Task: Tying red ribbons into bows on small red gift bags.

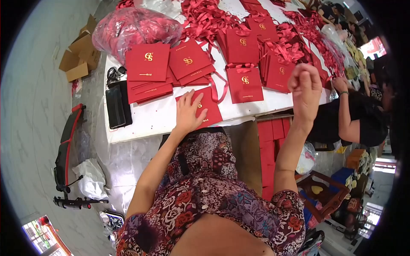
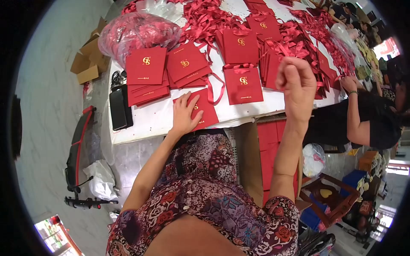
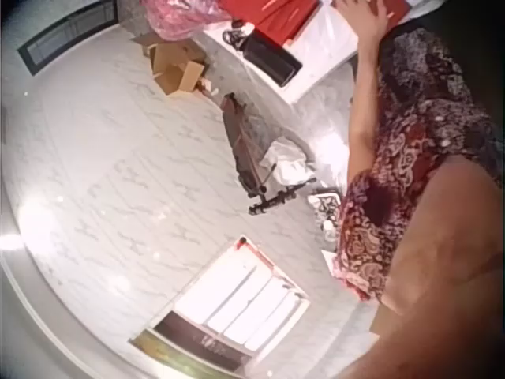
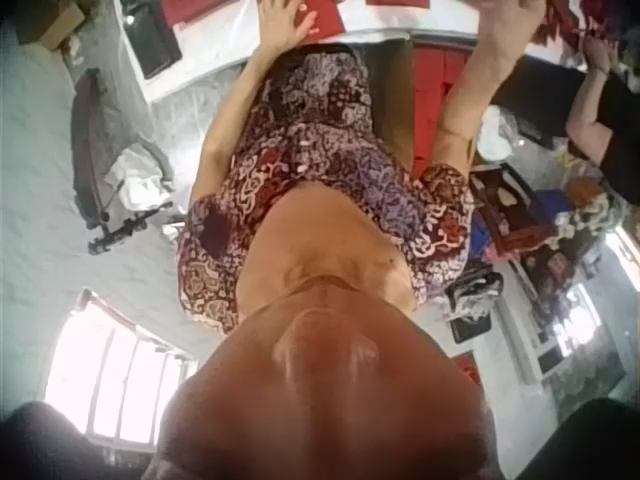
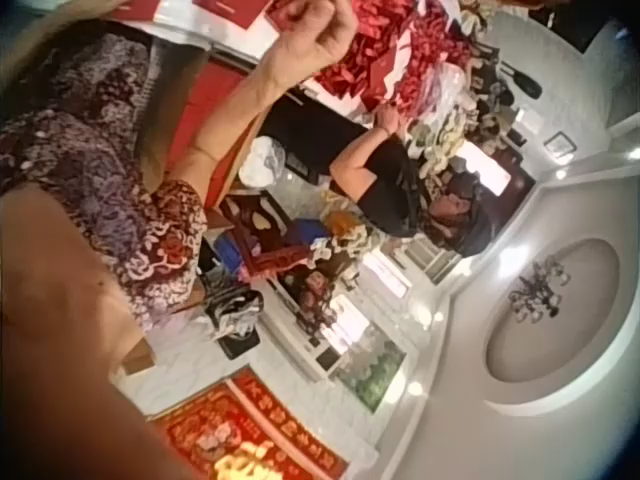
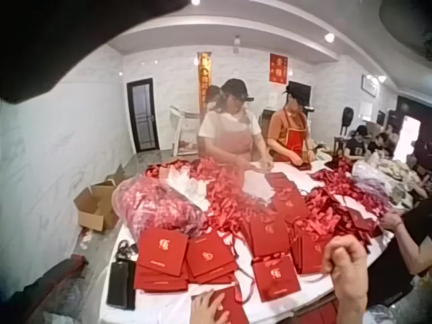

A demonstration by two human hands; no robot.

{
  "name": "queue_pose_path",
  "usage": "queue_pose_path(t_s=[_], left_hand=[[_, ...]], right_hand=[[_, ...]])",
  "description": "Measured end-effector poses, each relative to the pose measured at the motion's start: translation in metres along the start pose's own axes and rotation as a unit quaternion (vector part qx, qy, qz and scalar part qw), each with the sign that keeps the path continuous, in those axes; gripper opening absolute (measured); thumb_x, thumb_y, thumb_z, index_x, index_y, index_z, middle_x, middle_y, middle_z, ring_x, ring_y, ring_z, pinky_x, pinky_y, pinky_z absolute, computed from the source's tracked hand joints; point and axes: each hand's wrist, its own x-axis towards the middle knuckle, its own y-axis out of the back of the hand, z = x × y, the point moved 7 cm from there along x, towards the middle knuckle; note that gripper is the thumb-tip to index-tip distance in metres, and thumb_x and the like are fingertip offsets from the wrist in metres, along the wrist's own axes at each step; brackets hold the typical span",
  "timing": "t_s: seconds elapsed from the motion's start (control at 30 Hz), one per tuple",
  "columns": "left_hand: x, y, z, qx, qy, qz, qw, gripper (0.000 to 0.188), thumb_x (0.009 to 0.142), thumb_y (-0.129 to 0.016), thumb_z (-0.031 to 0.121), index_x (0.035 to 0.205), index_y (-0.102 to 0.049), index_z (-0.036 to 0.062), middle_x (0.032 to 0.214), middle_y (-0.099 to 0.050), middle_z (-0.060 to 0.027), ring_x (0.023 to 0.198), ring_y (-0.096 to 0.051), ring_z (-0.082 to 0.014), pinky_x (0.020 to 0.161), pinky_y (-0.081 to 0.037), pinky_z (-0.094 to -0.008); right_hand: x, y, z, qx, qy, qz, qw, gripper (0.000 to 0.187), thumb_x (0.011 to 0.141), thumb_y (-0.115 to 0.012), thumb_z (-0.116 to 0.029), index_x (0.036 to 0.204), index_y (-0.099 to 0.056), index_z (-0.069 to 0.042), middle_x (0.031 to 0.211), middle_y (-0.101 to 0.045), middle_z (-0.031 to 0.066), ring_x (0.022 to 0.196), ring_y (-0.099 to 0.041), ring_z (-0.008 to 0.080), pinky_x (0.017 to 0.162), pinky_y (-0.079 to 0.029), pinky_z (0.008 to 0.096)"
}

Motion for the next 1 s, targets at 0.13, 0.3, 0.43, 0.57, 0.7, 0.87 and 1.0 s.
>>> queue_pose_path(t_s=[0.13,0.3,0.43,0.57,0.7,0.87,1.0], left_hand=[[0.000,0.000,0.002,-0.021,0.001,0.001,1.000,0.060,0.082,-0.070,0.032,0.136,-0.056,0.0098,0.142,-0.045,-0.0213,0.130,-0.040,-0.0401,0.107,-0.033,-0.0502],[0.000,0.004,0.001,-0.024,0.009,-0.010,1.000,0.067,0.081,-0.073,0.032,0.138,-0.052,0.0042,0.143,-0.044,-0.0227,0.129,-0.041,-0.0404,0.107,-0.033,-0.0503],[0.001,0.012,0.002,-0.017,-0.011,-0.028,0.999,0.070,0.080,-0.073,0.033,0.138,-0.050,0.0012,0.142,-0.043,-0.0236,0.129,-0.041,-0.0410,0.107,-0.033,-0.0508],[0.000,0.017,-0.002,-0.007,-0.007,-0.050,0.999,0.069,0.081,-0.073,0.033,0.138,-0.050,0.0012,0.142,-0.043,-0.0235,0.127,-0.041,-0.0409,0.107,-0.033,-0.0507],[0.004,0.021,0.001,-0.001,-0.014,-0.068,0.998,0.068,0.082,-0.073,0.033,0.138,-0.051,0.0009,0.141,-0.045,-0.0235,0.126,-0.042,-0.0402,0.106,-0.033,-0.0499],[0.010,0.020,-0.006,0.051,-0.012,-0.021,0.998,0.067,0.081,-0.075,0.032,0.134,-0.052,-0.0013,0.132,-0.051,-0.0210,0.120,-0.047,-0.0370,0.100,-0.036,-0.0479],[0.019,0.018,-0.007,0.045,0.001,-0.018,0.999,0.069,0.075,-0.080,0.030,0.130,-0.055,-0.0016,0.115,-0.056,-0.0159,0.106,-0.050,-0.0322,0.091,-0.038,-0.0446]], right_hand=[[-0.015,-0.002,0.004,-0.072,-0.063,-0.055,0.994,0.011,0.097,-0.059,-0.007,0.105,-0.065,-0.003,0.072,-0.056,-0.0018,0.056,-0.044,0.0033,0.050,-0.033,0.0194],[-0.080,-0.046,0.151,-0.172,-0.284,-0.194,0.923,0.011,0.095,-0.065,-0.017,0.096,-0.069,-0.007,0.087,-0.065,-0.0020,0.078,-0.062,0.0064,0.064,-0.048,0.0219],[-0.111,-0.069,0.223,-0.265,-0.213,-0.265,0.902,0.014,0.091,-0.069,-0.011,0.098,-0.068,0.000,0.091,-0.064,0.0062,0.085,-0.063,0.0122,0.075,-0.050,0.0275],[-0.085,-0.064,0.246,-0.309,-0.109,-0.191,0.925,0.012,0.091,-0.068,-0.011,0.097,-0.068,-0.001,0.094,-0.064,0.0080,0.082,-0.064,0.0155,0.074,-0.051,0.0278],[-0.075,-0.051,0.253,-0.303,-0.098,-0.141,0.938,0.014,0.087,-0.071,-0.016,0.094,-0.069,-0.004,0.087,-0.065,0.0116,0.080,-0.063,0.0277,0.071,-0.049,0.0359],[-0.089,-0.059,0.213,-0.313,-0.152,-0.178,0.921,0.016,0.087,-0.072,-0.014,0.097,-0.071,-0.003,0.088,-0.068,0.0104,0.078,-0.065,0.0210,0.070,-0.050,0.0315],[-0.114,-0.068,0.216,-0.302,-0.171,-0.214,0.913,0.019,0.083,-0.076,-0.009,0.100,-0.071,0.000,0.089,-0.069,0.0102,0.079,-0.065,0.0145,0.070,-0.050,0.0268]])
